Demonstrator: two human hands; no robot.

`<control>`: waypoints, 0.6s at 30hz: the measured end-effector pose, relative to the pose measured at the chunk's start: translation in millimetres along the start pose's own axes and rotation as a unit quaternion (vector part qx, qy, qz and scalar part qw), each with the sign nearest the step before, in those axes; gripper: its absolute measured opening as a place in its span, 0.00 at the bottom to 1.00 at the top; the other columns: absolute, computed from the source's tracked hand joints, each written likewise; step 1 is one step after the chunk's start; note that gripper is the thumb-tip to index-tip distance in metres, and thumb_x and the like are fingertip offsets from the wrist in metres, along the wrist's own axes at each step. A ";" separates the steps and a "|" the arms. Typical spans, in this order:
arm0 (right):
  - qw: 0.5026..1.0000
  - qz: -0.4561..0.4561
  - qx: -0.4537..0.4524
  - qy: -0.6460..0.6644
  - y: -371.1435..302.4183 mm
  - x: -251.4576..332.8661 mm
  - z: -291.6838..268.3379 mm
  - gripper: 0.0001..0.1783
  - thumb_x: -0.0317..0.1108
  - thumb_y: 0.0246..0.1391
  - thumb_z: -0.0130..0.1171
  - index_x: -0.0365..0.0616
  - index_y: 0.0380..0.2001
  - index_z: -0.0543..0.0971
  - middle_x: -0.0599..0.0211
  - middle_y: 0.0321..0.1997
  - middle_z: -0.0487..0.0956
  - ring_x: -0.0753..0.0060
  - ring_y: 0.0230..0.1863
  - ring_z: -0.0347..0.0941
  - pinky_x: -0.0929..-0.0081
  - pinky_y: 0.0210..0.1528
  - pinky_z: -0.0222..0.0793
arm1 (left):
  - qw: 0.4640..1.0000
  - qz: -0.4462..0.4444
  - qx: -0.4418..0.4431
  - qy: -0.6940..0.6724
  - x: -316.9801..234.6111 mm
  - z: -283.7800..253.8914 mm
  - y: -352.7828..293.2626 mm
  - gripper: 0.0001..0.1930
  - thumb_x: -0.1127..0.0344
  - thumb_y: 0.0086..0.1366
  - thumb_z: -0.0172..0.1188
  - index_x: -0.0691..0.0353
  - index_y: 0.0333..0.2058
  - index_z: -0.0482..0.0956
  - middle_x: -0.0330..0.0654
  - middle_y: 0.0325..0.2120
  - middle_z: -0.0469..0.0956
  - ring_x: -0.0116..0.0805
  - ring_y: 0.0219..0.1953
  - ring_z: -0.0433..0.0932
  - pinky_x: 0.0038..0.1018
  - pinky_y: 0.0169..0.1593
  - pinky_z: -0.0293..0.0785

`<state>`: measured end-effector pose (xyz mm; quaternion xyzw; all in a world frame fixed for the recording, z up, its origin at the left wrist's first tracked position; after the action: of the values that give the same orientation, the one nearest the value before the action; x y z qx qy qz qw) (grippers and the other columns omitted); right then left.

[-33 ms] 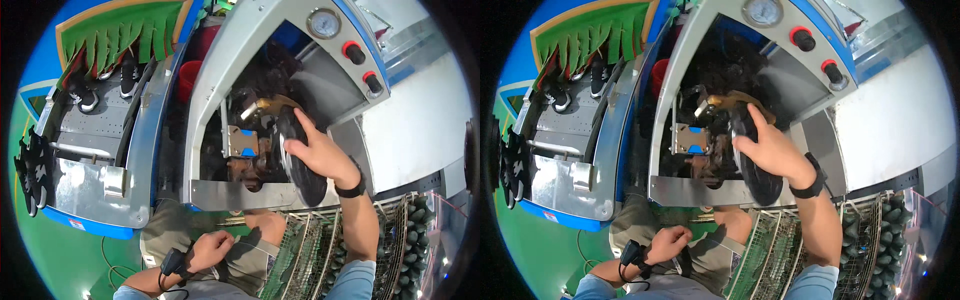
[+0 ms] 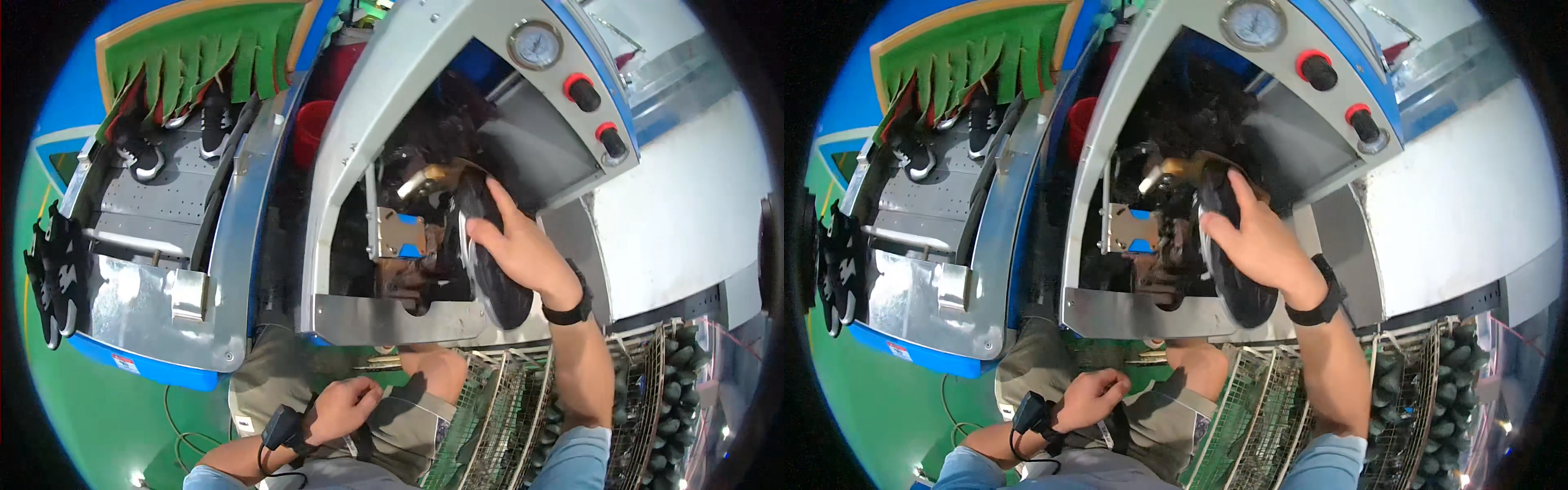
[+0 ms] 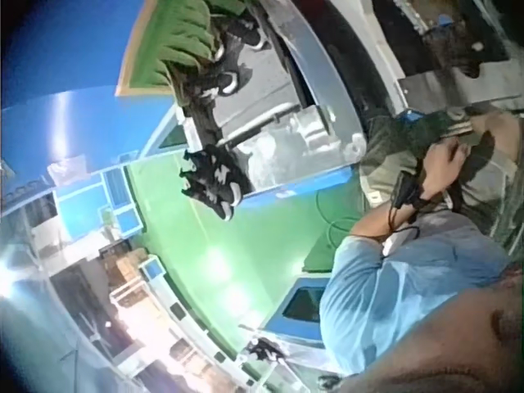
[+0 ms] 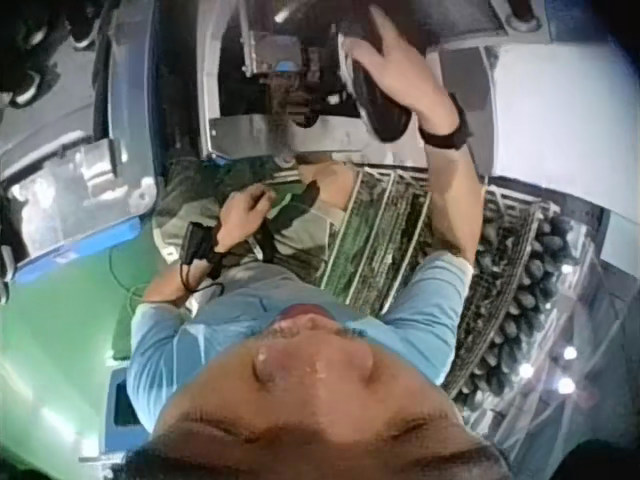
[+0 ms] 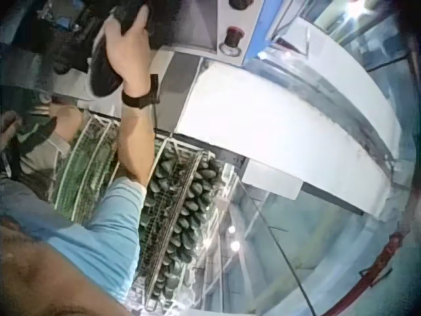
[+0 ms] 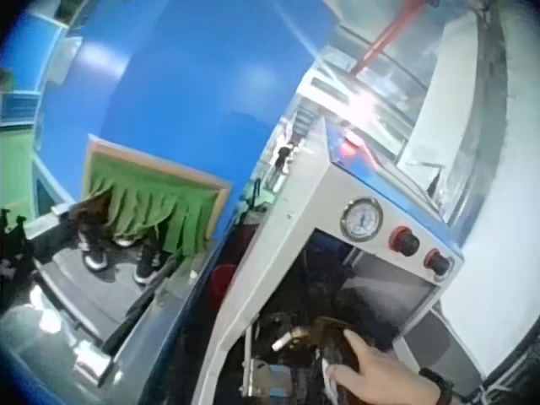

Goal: Operating a toe-lasting machine to shape and attach the upper part of shoes to their insoles.

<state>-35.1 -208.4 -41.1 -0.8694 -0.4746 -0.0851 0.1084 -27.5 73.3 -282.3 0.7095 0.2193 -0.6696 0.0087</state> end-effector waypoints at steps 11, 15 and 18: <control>0.988 0.042 -0.144 -0.030 -9.8 4.8 15.5 0.48 0.51 0.60 0.56 0.41 0.75 0.48 0.17 0.60 0.65 0.21 0.59 0.68 0.50 0.63 0.65 | 0.995 0.086 0.033 0.025 -4.9 14.8 -2.3 0.18 0.53 0.72 0.53 0.63 0.44 0.82 0.54 0.34 0.83 0.56 0.36 0.82 0.44 0.40 0.77; 0.950 -0.091 -0.299 0.003 -32.0 5.9 11.3 0.49 0.45 0.57 0.60 0.46 0.76 0.48 0.25 0.57 0.69 0.23 0.56 0.71 0.49 0.59 0.68 | 0.992 0.117 0.034 0.036 -22.8 23.5 -9.0 0.18 0.54 0.73 0.53 0.64 0.44 0.81 0.54 0.32 0.82 0.54 0.35 0.82 0.43 0.39 0.77; 0.959 -0.003 -0.282 -0.008 -63.3 27.7 32.5 0.51 0.41 0.54 0.63 0.54 0.76 0.49 0.32 0.52 0.71 0.26 0.49 0.73 0.44 0.49 0.72 | 0.988 0.145 0.016 0.041 -27.0 23.1 -14.5 0.17 0.55 0.72 0.54 0.65 0.44 0.81 0.54 0.31 0.82 0.53 0.33 0.82 0.41 0.38 0.77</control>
<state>-72.3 -144.0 -58.6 -0.8640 -0.4344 -0.2090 -0.1455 -54.3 71.2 -254.8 0.7610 0.1033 -0.6348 0.0849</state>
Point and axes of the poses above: each hand's wrist, its own y-axis towards the middle knuckle, its own z-axis out of the palm, x = y × z, the point moved 1 cm from there along y, towards the middle knuckle
